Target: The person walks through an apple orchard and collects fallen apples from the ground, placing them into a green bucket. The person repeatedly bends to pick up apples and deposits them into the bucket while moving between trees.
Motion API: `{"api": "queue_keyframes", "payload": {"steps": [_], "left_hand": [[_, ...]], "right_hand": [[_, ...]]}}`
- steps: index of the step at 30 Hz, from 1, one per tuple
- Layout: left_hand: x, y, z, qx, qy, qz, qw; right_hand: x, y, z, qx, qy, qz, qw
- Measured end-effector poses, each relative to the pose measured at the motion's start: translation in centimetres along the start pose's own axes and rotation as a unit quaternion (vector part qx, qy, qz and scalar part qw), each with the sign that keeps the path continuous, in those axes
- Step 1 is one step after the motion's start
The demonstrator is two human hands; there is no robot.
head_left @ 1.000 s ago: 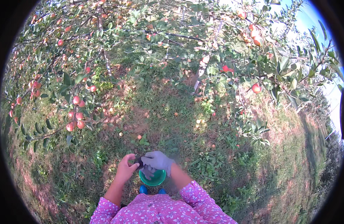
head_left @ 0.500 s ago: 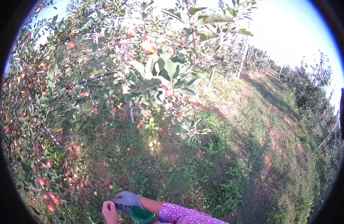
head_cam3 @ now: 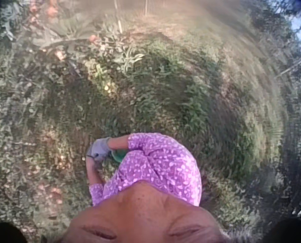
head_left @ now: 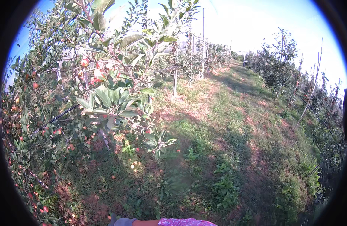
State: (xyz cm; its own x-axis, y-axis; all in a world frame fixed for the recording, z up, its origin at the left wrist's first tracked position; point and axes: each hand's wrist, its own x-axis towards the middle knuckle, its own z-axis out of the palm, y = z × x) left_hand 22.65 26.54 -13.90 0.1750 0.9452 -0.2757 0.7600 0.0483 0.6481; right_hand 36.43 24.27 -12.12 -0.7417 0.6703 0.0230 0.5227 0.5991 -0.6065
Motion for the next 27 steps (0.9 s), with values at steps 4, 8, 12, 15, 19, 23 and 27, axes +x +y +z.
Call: {"api": "queue_keyframes", "payload": {"steps": [4, 8, 12, 15, 19, 23, 27], "left_hand": [[1.4, 4.0, -0.2, -0.12, 0.032, 0.054, 0.991], [1.9, 5.5, -0.4, -0.197, 0.041, 0.055, 0.978], [2.5, 7.0, 0.1, -0.276, 0.034, 0.039, 0.96], [2.8, 7.6, 0.5, -0.338, 0.026, 0.022, 0.941], [3.2, 7.4, 0.3, -0.42, 0.031, -0.005, 0.907], [3.7, 7.7, 0.4, -0.496, 0.025, -0.025, 0.867], [4.4, 8.4, 1.3, -0.56, 0.014, -0.048, 0.827]], "right_hand": [[0.1, 0.1, -0.6, 0.058, -0.004, 0.129, 0.99], [0.8, 0.4, -1.0, 0.021, -0.004, 0.099, 0.995], [0.6, 1.2, -1.2, 0.013, -0.015, 0.103, 0.995], [0.0, 1.5, -1.2, 0.006, -0.015, 0.113, 0.993], [0.1, 1.7, -1.0, 0.001, -0.013, 0.109, 0.994], [0.4, 2.2, -1.2, 0.0, -0.013, 0.114, 0.993], [-0.2, 2.9, -1.6, -0.004, -0.009, 0.127, 0.992]]}}
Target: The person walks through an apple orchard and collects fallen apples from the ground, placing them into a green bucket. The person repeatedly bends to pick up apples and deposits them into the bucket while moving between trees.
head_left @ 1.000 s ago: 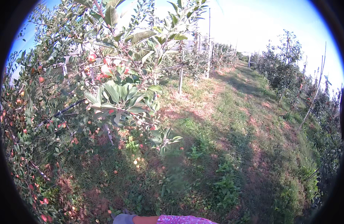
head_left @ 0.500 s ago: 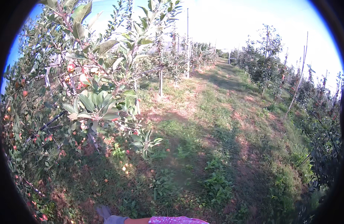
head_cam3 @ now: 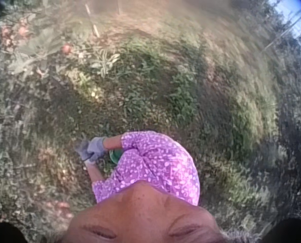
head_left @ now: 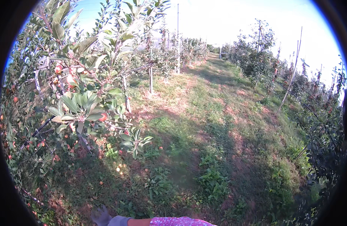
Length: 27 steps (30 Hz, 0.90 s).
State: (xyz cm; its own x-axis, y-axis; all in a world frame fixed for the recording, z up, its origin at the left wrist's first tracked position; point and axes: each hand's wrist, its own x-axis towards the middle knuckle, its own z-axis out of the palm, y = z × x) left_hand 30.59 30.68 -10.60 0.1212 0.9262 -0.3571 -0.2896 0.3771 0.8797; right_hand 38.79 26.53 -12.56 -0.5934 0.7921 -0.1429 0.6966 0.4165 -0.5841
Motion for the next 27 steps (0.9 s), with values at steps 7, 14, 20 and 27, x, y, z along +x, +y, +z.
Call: {"api": "queue_keyframes", "payload": {"steps": [7, 14, 20, 27], "left_hand": [[1.1, -0.2, 0.0, -0.075, 0.026, -0.03, 0.996], [3.5, -0.8, 0.1, -0.123, 0.028, -0.047, 0.991], [4.2, -0.7, -0.5, -0.154, 0.035, -0.051, 0.986], [4.6, -3.0, -2.8, -0.214, 0.053, -0.084, 0.972]], "right_hand": [[-0.6, 1.2, 0.3, 0.005, 0.01, 0.0, 1.0], [-1.1, 2.0, 0.9, 0.011, 0.016, 0.02, 1.0], [-1.2, 1.9, 1.9, 0.001, 0.01, 0.004, 1.0], [-3.3, 0.4, -0.5, 0.035, -0.021, -0.029, 0.999]]}}
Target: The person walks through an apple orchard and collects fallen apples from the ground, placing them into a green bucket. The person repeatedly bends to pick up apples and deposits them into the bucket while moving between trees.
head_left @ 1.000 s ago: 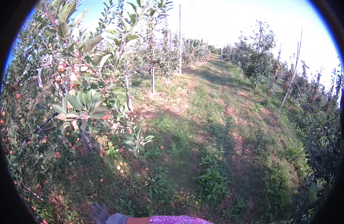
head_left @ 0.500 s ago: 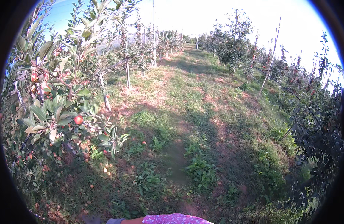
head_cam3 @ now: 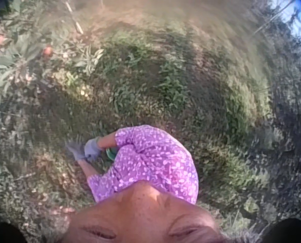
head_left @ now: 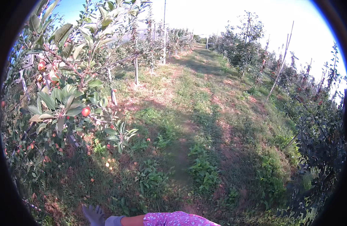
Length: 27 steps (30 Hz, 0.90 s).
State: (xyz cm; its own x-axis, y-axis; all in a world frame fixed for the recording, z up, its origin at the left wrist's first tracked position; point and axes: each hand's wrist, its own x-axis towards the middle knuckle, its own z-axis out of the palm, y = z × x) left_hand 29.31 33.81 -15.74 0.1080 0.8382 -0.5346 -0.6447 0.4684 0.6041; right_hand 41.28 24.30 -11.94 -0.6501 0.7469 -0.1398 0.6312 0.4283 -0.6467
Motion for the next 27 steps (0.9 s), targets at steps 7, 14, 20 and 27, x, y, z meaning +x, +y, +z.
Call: {"api": "queue_keyframes", "payload": {"steps": [7, 14, 20, 27], "left_hand": [[3.9, 0.7, -5.1, -0.016, -0.231, 0.163, 0.959], [0.0, 2.6, -2.6, -0.175, -0.279, -0.013, 0.944], [3.5, 0.7, -13.2, -0.052, -0.318, 0.04, 0.946], [-0.8, 0.2, -11.6, 0.001, -0.127, -0.151, 0.98]], "right_hand": [[2.0, -1.0, 1.5, 0.062, -0.014, -0.028, 0.998], [2.3, -0.4, 2.7, 0.125, -0.033, -0.068, 0.989], [3.6, -3.6, 5.0, 0.353, -0.191, -0.008, 0.916], [4.5, -2.7, 8.8, 0.403, -0.278, 0.075, 0.869]]}}
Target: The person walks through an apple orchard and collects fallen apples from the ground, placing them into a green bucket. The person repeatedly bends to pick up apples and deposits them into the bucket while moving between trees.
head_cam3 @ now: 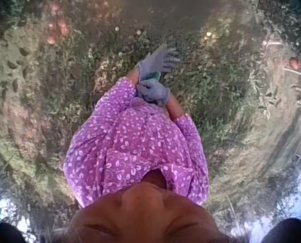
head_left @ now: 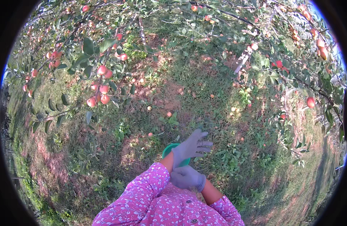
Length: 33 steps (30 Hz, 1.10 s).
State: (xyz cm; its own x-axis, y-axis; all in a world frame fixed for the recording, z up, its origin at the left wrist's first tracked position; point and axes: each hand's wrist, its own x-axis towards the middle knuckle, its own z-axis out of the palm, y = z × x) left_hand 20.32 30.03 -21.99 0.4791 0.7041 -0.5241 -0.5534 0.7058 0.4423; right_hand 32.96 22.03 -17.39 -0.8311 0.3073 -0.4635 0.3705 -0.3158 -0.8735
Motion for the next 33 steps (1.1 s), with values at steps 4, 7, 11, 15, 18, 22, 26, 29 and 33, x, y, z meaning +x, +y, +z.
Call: {"api": "queue_keyframes", "payload": {"steps": [4, 7, 11, 15, 18, 22, 26, 29, 33], "left_hand": [[2.9, -5.9, -10.3, 0.073, 0.007, -0.025, 0.997], [2.8, -8.1, -12.8, 0.053, 0.053, -0.002, 0.997], [3.1, -13.7, -20.7, 0.157, 0.181, 0.071, 0.968], [3.6, -15.1, -25.6, 0.116, 0.25, -0.011, 0.961], [5.0, -12.7, -25.6, 0.046, 0.381, -0.078, 0.92], [7.0, -14.5, -33.0, 0.093, 0.409, -0.032, 0.907], [13.7, -12.3, -37.9, 0.193, 0.481, 0.031, 0.855], [16.8, -10.5, -44.5, 0.264, 0.521, 0.046, 0.81], [20.6, -7.0, -54.4, 0.259, 0.596, 0.022, 0.759]], "right_hand": [[2.8, 1.9, 0.5, -0.008, -0.034, 0.024, 0.999], [4.3, 6.7, -0.6, 0.002, -0.003, 0.009, 1.0], [7.5, 10.3, -1.0, 0.067, -0.005, 0.109, 0.992], [9.0, 17.5, -5.6, 0.045, 0.103, 0.08, 0.99], [9.6, 24.3, -11.3, -0.023, 0.213, 0.095, 0.972], [11.2, 33.0, -18.8, 0.026, 0.279, 0.205, 0.938], [15.2, 39.5, -23.9, -0.029, 0.281, 0.234, 0.93], [19.8, 42.9, -25.4, -0.129, 0.25, 0.231, 0.931], [27.7, 45.7, -27.4, -0.248, 0.205, 0.248, 0.914]]}}
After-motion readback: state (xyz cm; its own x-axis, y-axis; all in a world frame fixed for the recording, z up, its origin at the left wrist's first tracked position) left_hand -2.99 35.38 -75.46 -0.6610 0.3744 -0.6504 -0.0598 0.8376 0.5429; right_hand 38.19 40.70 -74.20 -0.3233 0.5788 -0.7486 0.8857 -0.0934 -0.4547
